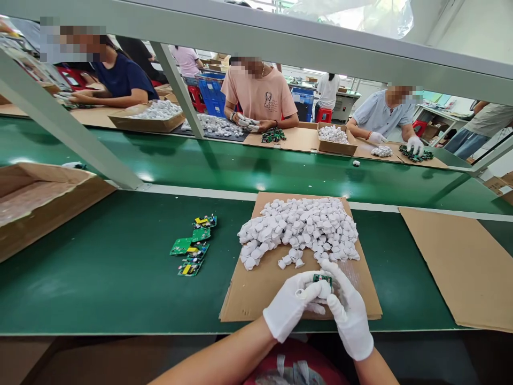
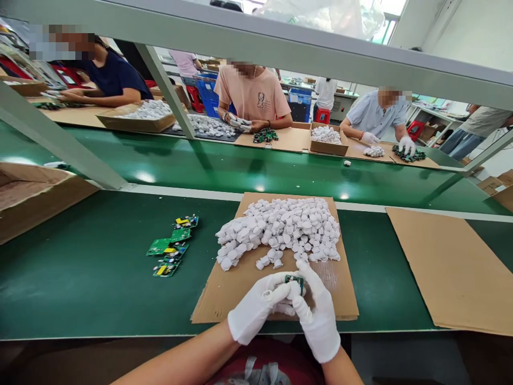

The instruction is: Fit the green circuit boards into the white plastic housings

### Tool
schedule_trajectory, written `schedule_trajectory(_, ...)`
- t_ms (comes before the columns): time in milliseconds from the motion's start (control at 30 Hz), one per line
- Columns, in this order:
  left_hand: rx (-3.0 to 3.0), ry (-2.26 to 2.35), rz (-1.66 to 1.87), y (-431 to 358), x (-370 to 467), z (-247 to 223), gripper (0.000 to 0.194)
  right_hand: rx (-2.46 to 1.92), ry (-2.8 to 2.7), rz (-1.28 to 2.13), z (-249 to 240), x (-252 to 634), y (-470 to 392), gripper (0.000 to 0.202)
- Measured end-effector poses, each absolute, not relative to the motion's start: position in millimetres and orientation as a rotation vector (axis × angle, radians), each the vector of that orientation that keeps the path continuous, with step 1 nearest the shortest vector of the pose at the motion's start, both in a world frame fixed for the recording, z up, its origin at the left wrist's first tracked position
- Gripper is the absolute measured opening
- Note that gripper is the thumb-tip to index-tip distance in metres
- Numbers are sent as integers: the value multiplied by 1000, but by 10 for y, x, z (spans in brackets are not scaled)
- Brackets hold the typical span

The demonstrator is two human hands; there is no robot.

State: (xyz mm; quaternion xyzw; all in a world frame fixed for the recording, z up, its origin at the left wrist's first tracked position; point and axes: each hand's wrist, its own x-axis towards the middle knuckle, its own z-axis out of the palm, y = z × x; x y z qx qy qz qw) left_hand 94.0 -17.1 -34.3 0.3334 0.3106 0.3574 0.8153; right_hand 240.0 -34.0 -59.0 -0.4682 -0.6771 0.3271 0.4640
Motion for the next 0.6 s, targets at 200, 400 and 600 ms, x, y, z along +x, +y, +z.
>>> schedule_trajectory(200, 877, 779, 852, -194, 915, -360, 28, -1349, -1736, 735, -649, 2315, -367, 47)
schedule_trajectory(400, 737, 683, 794, -163, 948, -440, 34, -1261, -1813, 622, -716, 2369, -336, 62)
schedule_trajectory(600, 528, 654, 838, -202, 979, -493, 35, -1201, -2011, 80, -602, 2419, -313, 42)
